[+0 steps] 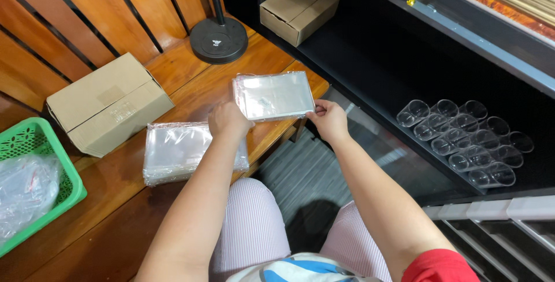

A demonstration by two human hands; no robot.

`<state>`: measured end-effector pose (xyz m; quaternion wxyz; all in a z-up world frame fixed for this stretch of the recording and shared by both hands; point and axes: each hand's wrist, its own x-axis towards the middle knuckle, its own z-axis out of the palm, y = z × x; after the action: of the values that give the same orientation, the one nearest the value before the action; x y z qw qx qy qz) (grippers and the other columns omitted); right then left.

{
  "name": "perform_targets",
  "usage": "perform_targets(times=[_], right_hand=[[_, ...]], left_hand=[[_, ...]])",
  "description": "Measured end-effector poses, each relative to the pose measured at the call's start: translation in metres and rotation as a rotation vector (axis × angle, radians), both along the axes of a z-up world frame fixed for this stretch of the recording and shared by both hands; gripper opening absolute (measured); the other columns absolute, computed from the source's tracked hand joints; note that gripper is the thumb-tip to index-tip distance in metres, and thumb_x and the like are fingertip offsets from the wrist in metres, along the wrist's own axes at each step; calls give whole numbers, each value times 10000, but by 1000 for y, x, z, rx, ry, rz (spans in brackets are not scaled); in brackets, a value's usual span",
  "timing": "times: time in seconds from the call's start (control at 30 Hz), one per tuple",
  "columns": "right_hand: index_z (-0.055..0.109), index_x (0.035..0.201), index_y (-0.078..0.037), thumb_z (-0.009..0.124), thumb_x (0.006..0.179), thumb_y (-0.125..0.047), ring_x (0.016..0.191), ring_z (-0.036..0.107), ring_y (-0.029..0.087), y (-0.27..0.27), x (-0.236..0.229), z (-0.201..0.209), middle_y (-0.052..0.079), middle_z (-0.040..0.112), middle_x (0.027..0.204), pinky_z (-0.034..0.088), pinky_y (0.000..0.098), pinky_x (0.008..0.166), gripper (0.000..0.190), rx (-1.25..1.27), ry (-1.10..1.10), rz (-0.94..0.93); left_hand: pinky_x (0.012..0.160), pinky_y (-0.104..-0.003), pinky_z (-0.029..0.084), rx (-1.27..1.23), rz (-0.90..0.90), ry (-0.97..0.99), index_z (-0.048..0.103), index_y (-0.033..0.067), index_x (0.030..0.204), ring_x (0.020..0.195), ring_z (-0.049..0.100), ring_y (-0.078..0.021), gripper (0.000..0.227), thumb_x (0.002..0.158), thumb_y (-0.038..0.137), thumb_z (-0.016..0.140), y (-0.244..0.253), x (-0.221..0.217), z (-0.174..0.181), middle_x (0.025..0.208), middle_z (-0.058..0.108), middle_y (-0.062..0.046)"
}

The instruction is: The person sits on the floor and repeatedly picks up stacks of clear plastic pouches from a low wooden bench, then places them onto a shelf above. The person handles the pouches by hand, moving them one stack at a time from the bench to the shelf.

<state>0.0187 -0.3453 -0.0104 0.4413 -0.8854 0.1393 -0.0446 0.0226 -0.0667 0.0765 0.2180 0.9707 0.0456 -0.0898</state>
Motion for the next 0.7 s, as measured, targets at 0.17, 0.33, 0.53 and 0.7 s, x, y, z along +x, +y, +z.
perform_targets(times=[0.17,0.33,0.53,0.7], right_hand=[[762,1226,-111,867,828,-254,944,741,140,5,2,-1,41,734,1024,601,289,853,435,-39,-10,-27],[767,1216,-135,860,821,-301,959,741,153,7,7,-8,25,714,1009,605,318,852,438,-78,3,-50],[773,1224,-149,823,869,-374,992,738,163,12,7,-1,-2,719,1016,594,324,866,423,-91,62,-48],[805,1112,-136,826,859,-360,967,744,233,15,4,5,20,734,925,596,384,832,338,-63,-6,-100]], left_hand=[[1097,-468,463,-25,27,-26,704,8,1259,1277,592,-388,553,783,287,738,-1,3,-3,1274,668,-199],[1112,-471,465,-58,57,-42,684,5,1301,1288,577,-405,562,829,308,709,0,2,-6,1305,650,-213],[1091,-471,477,-45,34,-22,713,31,1261,1273,604,-395,496,817,250,692,0,6,-21,1269,683,-205],[1083,-473,496,-69,48,-29,722,31,1235,1239,637,-394,454,825,216,664,-3,-8,-2,1229,704,-202]])
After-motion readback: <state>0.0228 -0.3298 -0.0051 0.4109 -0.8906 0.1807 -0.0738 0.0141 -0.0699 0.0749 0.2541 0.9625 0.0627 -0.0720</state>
